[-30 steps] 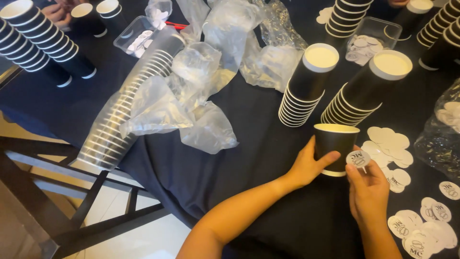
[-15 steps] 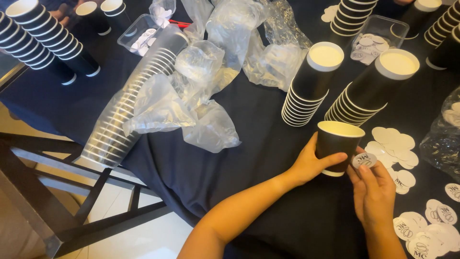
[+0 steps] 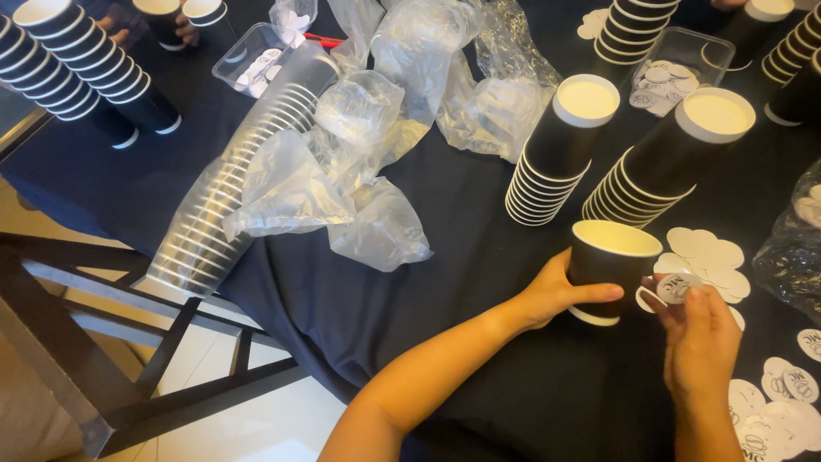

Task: Applying circular logo stickers to the side of black paper coffee cups

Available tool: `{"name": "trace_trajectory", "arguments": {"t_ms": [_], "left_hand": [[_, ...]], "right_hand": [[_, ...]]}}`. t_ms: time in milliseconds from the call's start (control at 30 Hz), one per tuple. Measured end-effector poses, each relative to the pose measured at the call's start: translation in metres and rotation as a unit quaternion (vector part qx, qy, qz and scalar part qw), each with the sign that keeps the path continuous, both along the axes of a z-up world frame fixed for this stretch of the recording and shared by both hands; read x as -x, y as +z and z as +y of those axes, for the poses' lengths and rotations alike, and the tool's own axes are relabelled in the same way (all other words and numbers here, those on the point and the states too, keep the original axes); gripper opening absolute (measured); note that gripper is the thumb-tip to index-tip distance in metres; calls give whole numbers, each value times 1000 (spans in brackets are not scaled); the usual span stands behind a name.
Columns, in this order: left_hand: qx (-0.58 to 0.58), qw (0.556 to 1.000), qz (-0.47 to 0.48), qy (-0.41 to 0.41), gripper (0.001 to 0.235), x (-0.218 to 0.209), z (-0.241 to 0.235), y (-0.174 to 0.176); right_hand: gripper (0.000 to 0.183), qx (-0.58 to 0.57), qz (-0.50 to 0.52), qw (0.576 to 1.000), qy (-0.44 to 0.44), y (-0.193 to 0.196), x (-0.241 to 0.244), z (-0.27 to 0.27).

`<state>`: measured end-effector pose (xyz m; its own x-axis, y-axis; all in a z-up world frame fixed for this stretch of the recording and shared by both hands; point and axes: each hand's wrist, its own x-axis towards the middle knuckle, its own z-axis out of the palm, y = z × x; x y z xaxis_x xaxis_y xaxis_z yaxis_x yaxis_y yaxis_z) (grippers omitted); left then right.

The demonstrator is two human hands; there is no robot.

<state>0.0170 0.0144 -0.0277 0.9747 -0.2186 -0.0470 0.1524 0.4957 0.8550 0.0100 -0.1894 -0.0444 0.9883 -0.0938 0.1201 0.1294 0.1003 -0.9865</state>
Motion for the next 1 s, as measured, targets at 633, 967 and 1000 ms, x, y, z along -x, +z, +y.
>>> {"name": "trace_trajectory", "arguments": {"t_ms": [633, 967, 1000], "left_hand": [[-1, 987, -76, -144, 92, -2, 2, -31], [120, 989, -39, -73, 78, -1, -7, -83], [131, 989, -29, -64, 77, 0, -6, -83]], "right_hand": [[20, 374, -87, 922, -47, 19, 3, 8], [18, 55, 23, 995, -82, 10, -5, 12], [12, 19, 33, 996, -83, 11, -5, 15]]}}
